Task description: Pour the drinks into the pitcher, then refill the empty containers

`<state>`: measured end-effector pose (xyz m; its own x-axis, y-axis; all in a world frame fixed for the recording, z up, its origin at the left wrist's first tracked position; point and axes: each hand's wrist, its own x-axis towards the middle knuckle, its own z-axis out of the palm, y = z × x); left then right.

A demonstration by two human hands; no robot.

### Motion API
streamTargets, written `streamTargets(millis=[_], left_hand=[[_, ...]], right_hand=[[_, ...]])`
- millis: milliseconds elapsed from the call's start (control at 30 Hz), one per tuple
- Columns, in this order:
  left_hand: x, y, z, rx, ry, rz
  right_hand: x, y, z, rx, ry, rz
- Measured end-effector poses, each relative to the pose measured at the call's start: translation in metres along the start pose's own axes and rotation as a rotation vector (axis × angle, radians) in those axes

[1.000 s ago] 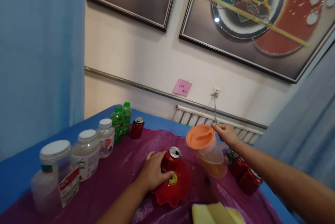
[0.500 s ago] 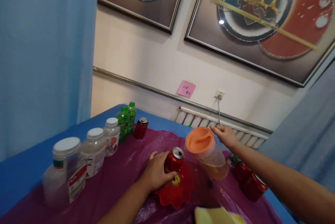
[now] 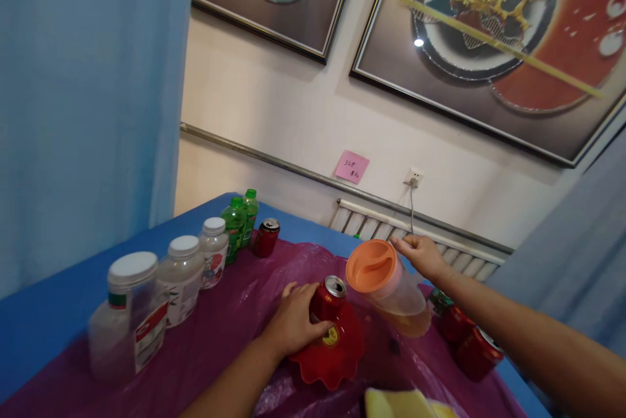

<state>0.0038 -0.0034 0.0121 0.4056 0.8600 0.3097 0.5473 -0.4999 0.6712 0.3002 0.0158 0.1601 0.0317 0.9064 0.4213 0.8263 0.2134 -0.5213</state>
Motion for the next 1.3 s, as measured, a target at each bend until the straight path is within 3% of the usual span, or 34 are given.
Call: streamTargets(millis=[1300], left_hand=[[-0.0003, 0.0006, 0.0001, 0.001, -0.003, 0.012]], right_hand=[[0.0032, 0.0004, 0.0001, -0.028, -0.038, -0.040]])
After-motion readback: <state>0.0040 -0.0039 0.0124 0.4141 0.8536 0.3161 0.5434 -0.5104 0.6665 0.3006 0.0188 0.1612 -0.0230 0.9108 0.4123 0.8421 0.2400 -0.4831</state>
